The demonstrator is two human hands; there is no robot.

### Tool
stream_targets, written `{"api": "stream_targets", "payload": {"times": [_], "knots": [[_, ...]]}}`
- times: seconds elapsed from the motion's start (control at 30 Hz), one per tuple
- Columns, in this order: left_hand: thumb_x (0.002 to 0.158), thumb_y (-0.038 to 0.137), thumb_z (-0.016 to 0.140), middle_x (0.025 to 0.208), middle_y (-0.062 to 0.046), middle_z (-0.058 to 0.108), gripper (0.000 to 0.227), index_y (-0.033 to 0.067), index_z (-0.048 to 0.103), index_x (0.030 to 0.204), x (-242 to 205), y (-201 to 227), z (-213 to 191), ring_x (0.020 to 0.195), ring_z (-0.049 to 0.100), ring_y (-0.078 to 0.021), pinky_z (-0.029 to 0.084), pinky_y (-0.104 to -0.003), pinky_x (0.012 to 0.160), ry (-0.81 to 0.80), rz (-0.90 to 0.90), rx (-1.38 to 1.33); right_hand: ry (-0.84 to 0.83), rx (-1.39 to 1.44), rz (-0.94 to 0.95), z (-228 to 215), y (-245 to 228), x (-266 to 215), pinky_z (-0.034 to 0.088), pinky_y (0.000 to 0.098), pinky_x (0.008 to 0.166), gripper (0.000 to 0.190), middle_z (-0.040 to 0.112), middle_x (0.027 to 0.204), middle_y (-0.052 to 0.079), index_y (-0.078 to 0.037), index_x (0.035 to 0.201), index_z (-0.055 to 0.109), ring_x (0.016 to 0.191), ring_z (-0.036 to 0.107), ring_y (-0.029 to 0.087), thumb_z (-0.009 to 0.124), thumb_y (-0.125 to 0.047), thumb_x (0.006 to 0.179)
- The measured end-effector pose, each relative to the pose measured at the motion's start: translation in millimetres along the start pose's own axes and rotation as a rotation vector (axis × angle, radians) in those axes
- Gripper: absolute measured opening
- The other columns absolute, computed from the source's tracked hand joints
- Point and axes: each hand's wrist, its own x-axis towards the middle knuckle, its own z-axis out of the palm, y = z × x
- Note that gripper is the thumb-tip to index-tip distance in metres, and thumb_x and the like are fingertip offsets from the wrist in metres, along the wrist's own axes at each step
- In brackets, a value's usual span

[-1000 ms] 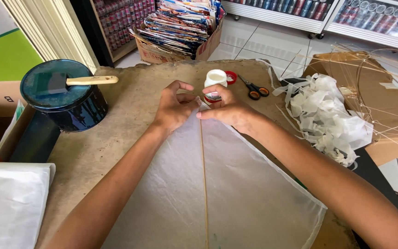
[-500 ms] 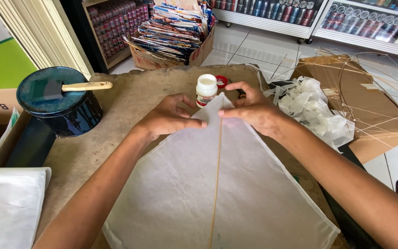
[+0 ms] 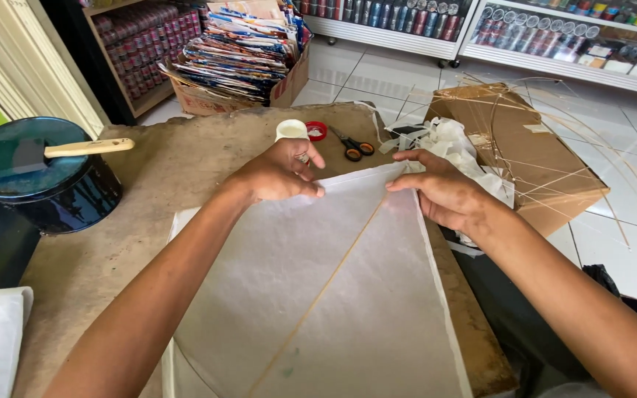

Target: The person is assembling a kite by applying glue to the edges of the paper and folding them over the bamboo frame.

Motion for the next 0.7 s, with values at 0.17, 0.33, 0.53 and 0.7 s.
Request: {"api": "stream_targets", "payload": {"times": [0.17,0.33,0.53,0.7], "knots": [[0.076,0.012,0.085,0.109,-0.020,0.073,0.058,0.0081,0.062,0.130,19,5,18,0.107,0.071,-0.0303,0.056,-0.042,0.093,0.044,0.110,0.056,0.024,0.022,0.032,-23,9,-10,0.063,0.0531,0.080,0.065,0.062,0.098,0.018,-0.010,0.144,0.046,0.086,0.073,0.033,0.067,0.005,0.084],[0.075,0.021,0.088,0.124,-0.021,0.067,0.063,0.0101,0.062,0.131,0,21,38,0.125,0.063,-0.0360,0.051,-0.050,0.102,0.083,0.148,0.155,0.051,0.054,0.044,-36,21,-15,0.062,0.0517,0.081,0.060,0.064,0.102,0.020,-0.009,0.142,0.046,0.089,0.072,0.031,0.065,0.004,0.086],[0.074,0.032,0.086,0.088,-0.015,0.067,0.035,0.0048,0.076,0.094,-31,21,67,0.086,0.059,-0.0265,0.053,-0.041,0.077,0.006,0.345,0.160,-0.026,0.018,0.073,-36,19,-8,0.061,0.0551,0.081,0.066,0.066,0.097,0.022,-0.009,0.143,0.046,0.088,0.072,0.036,0.065,0.007,0.082],[0.075,0.026,0.080,0.083,-0.010,0.069,0.024,0.0091,0.080,0.093,-48,26,75,0.083,0.058,-0.0198,0.053,-0.033,0.073,-0.091,0.271,0.170,-0.101,-0.208,0.145,-30,-9,-4,0.060,0.0567,0.082,0.063,0.066,0.099,0.027,-0.007,0.145,0.050,0.089,0.070,0.040,0.063,0.002,0.084]]}}
